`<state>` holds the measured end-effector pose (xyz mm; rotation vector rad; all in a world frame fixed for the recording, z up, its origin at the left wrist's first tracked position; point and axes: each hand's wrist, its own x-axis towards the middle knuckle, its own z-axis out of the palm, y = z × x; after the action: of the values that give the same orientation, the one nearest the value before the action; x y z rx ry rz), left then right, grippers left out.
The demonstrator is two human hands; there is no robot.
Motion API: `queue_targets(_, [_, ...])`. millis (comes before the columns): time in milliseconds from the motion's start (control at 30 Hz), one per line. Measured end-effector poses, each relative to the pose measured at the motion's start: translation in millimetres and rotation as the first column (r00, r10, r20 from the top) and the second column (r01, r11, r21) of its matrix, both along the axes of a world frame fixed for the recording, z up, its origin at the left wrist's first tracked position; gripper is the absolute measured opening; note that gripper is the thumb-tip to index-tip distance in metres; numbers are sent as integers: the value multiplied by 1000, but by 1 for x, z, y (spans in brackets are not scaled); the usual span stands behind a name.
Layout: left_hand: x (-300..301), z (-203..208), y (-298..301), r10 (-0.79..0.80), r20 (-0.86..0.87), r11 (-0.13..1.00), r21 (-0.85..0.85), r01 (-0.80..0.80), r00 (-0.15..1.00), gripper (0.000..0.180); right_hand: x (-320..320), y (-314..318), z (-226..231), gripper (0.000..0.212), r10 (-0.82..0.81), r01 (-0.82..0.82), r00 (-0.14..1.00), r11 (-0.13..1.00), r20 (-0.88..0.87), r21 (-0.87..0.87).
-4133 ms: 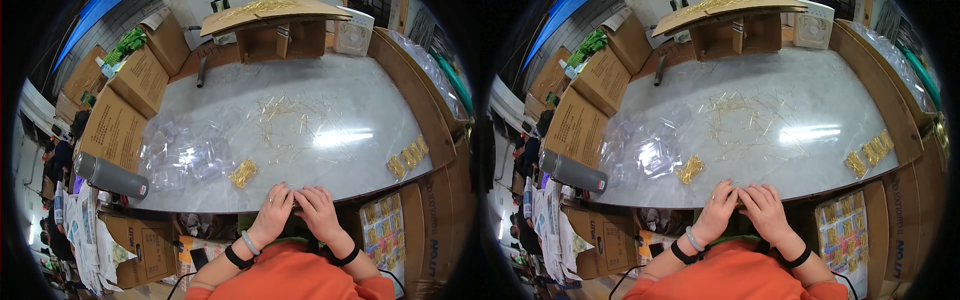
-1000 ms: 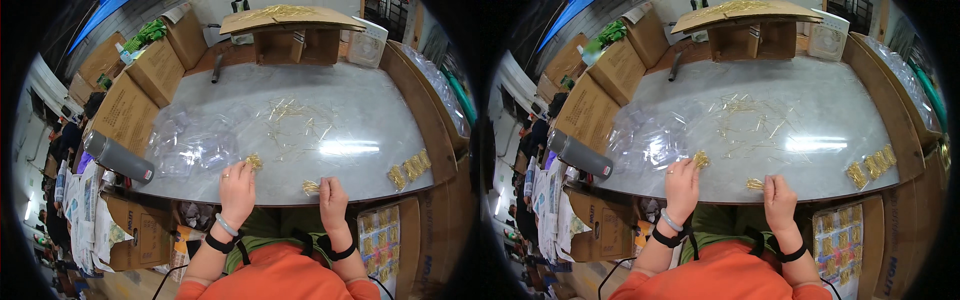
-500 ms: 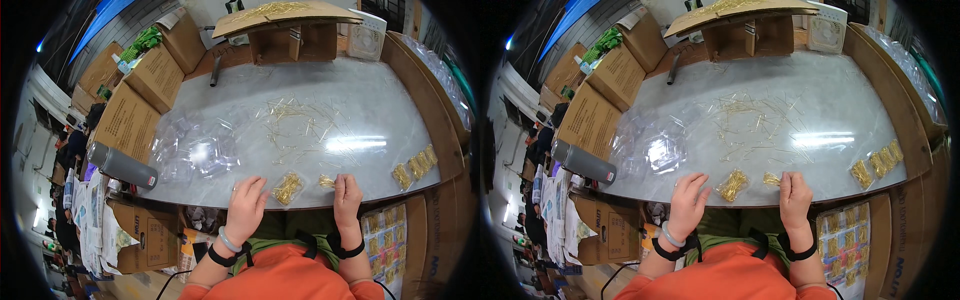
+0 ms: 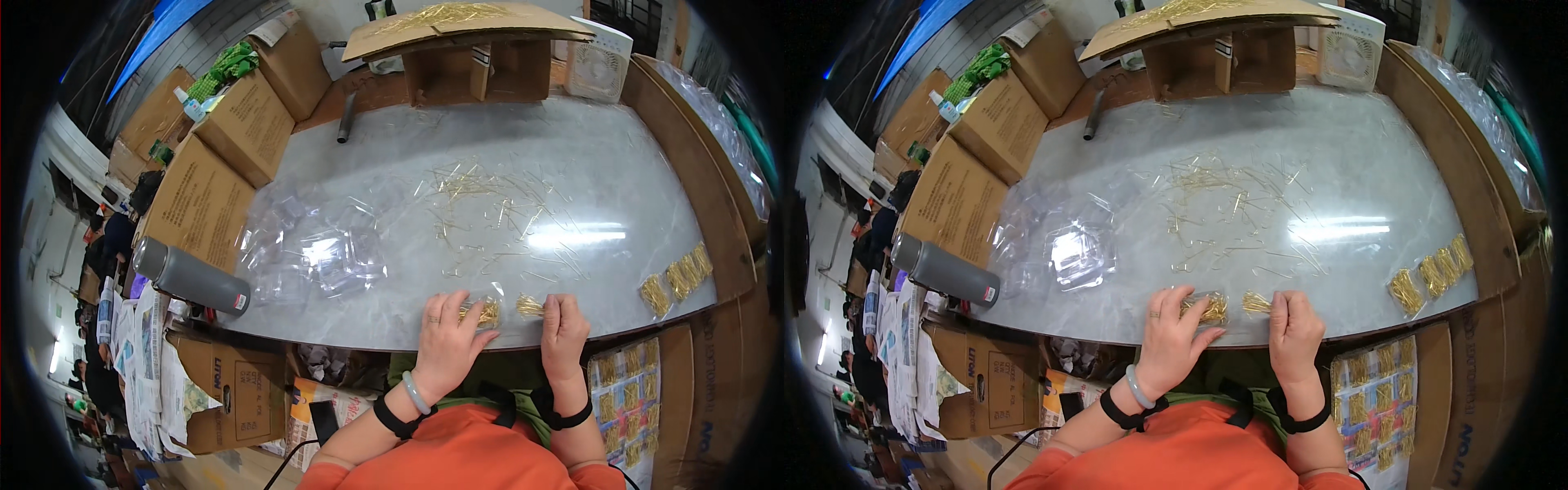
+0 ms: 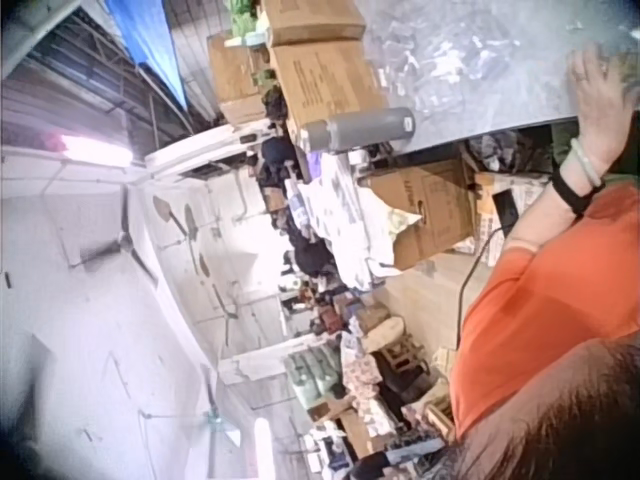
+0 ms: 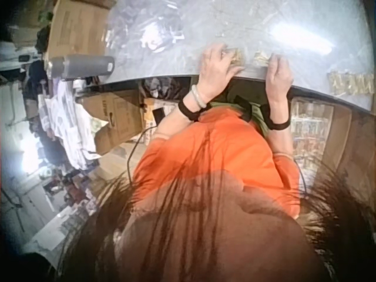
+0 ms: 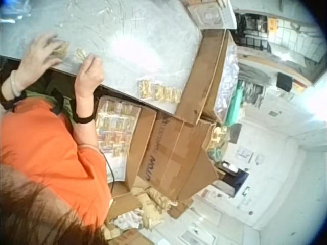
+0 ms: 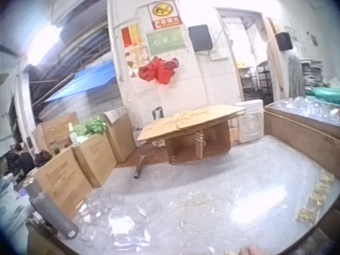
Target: Sorting small gold connectors on a table and putting them into plastic boxes.
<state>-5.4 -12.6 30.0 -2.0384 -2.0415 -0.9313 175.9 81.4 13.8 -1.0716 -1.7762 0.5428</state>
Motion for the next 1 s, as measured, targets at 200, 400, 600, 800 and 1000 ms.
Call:
queue_targets(200, [-14,2,-9,-104,44,993,-52,106,994,53,-2,0,0,15,-2,2,1000,999,10,33])
queue_targets(400, [-24,17,-4,-169,58,982,-73,173,984,62,-1,0,0,15,-9,8,1000,999,12,39])
queue_targets(600, [2,5,5,-147,-35,988,-48,145,989,61,-3,0,0,14,-14,12,999,998,34,58])
queue_targets(800, [3,-8,10,-206,-95,978,7,208,974,50,-2,1,-1,14,-12,7,998,996,54,89])
queue_targets(1000, [-12,-8,2,-337,-109,941,-5,339,935,49,-3,1,1,14,-13,9,998,997,57,81])
